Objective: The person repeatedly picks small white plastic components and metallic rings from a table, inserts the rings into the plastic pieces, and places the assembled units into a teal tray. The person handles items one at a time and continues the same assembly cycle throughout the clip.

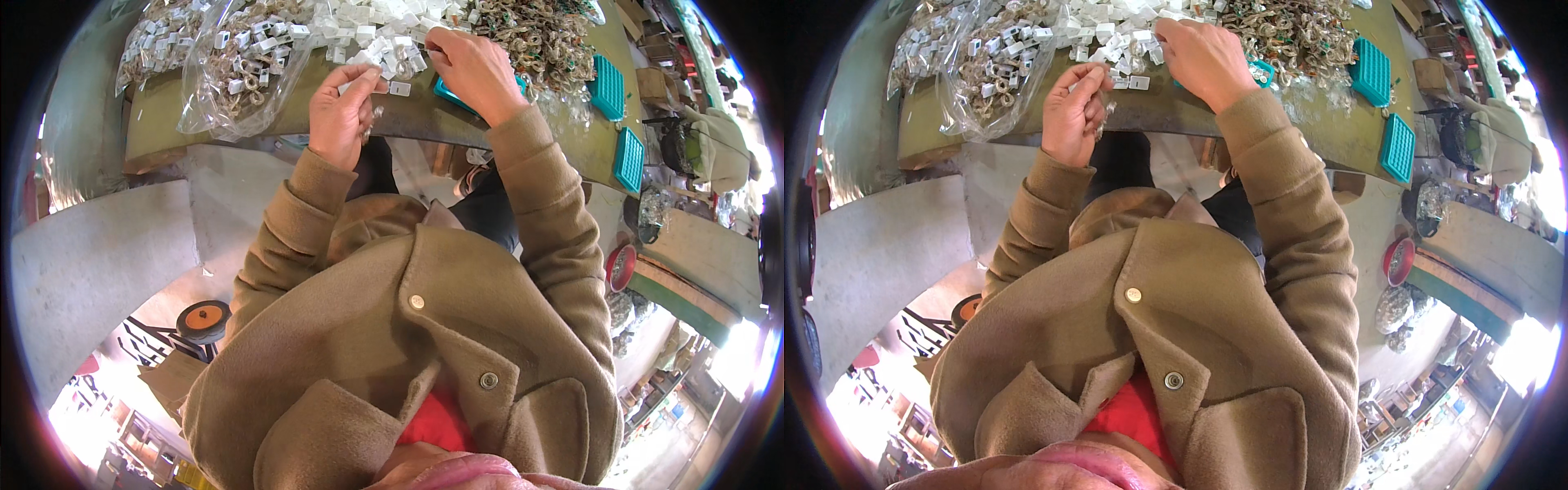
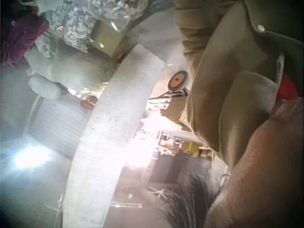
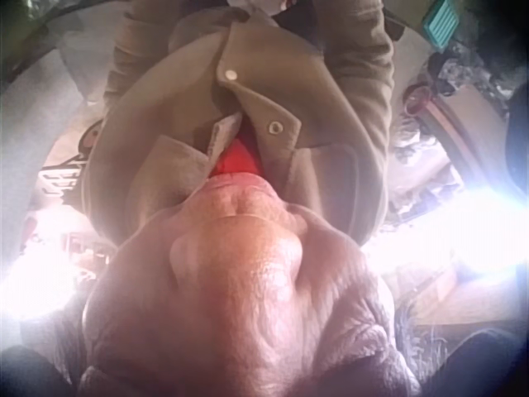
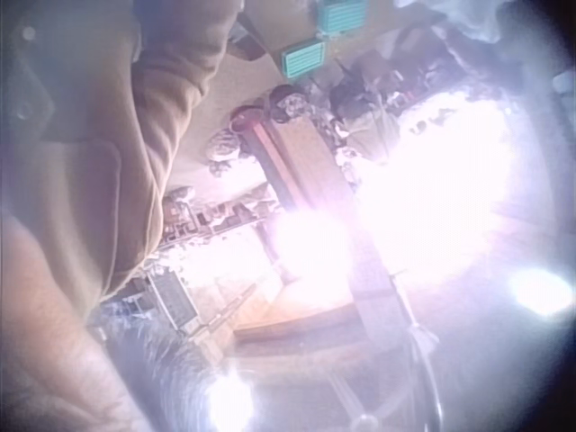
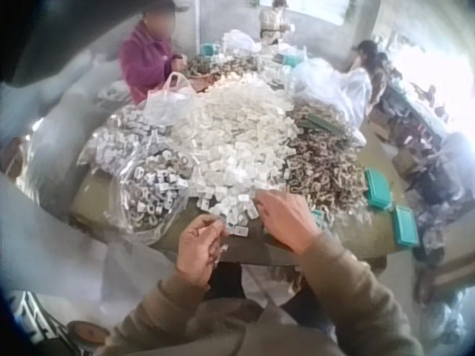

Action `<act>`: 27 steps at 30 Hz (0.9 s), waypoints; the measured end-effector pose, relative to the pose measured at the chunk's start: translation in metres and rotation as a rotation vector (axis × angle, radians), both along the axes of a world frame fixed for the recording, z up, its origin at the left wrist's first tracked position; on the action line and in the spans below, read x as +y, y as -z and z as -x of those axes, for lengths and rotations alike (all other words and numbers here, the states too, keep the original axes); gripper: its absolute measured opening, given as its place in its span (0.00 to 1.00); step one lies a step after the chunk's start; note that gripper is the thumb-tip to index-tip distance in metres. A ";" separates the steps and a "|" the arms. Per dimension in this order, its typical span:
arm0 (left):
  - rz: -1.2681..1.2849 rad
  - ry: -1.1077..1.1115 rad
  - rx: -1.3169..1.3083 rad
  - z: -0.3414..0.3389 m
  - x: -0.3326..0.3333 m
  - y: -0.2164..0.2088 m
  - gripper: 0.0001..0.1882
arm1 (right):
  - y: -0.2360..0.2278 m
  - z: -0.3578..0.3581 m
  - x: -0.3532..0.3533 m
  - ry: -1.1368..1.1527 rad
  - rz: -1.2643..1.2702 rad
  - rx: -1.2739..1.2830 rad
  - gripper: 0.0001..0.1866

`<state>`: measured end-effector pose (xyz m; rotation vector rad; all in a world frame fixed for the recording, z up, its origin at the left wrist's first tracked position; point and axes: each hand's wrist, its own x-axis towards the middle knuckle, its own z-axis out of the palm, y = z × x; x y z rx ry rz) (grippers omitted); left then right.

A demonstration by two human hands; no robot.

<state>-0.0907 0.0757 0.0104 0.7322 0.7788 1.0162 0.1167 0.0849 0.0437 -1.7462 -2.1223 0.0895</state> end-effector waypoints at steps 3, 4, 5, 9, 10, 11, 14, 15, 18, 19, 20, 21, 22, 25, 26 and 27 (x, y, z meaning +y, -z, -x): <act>-0.201 0.002 0.145 -0.007 -0.004 -0.012 0.13 | -0.008 0.007 -0.019 -0.136 -0.070 0.158 0.07; -0.311 0.000 0.197 -0.010 -0.007 -0.014 0.14 | -0.009 0.009 -0.025 -0.170 -0.071 0.214 0.07; -0.315 0.049 0.225 -0.012 -0.010 -0.016 0.17 | -0.010 0.010 -0.032 -0.205 -0.074 0.272 0.07; -0.071 0.226 0.212 -0.022 -0.018 -0.013 0.16 | -0.013 0.008 -0.059 -0.221 -0.002 0.479 0.10; -0.044 0.280 0.234 -0.021 -0.020 -0.010 0.14 | -0.013 0.006 -0.067 -0.201 0.026 0.531 0.11; -0.015 0.333 0.257 -0.019 -0.022 -0.008 0.12 | -0.013 0.003 -0.074 -0.163 0.104 0.591 0.13; 0.106 0.402 0.191 -0.023 -0.032 0.001 0.07 | -0.009 -0.005 -0.090 -0.132 0.143 0.578 0.13; 0.177 0.433 0.137 -0.023 -0.035 0.004 0.07 | -0.007 -0.006 -0.094 -0.136 0.141 0.555 0.13; 0.333 0.498 0.046 -0.026 -0.041 0.010 0.06 | -0.001 -0.013 -0.105 -0.104 0.235 0.661 0.14; 0.360 0.531 -0.001 -0.027 -0.040 0.010 0.05 | 0.002 -0.015 -0.107 -0.097 0.244 0.694 0.14; 0.408 0.555 -0.030 -0.027 -0.041 0.011 0.05 | 0.004 -0.015 -0.109 -0.098 0.244 0.732 0.15; 0.417 0.580 -0.068 -0.028 -0.040 0.011 0.05 | 0.005 -0.016 -0.110 -0.067 0.270 0.756 0.15; 0.446 0.596 -0.087 -0.028 -0.040 0.011 0.05 | 0.005 -0.018 -0.111 -0.121 0.216 0.733 0.15; 0.425 0.601 -0.057 -0.029 -0.042 0.008 0.04 | 0.003 -0.023 -0.115 -0.165 0.100 0.594 0.14; 0.402 0.595 -0.041 -0.029 -0.044 0.007 0.03 | 0.003 -0.025 -0.115 -0.167 0.041 0.528 0.13; 0.377 0.526 -0.047 -0.032 -0.046 0.007 0.03 | 0.004 -0.025 -0.116 -0.160 -0.023 0.458 0.13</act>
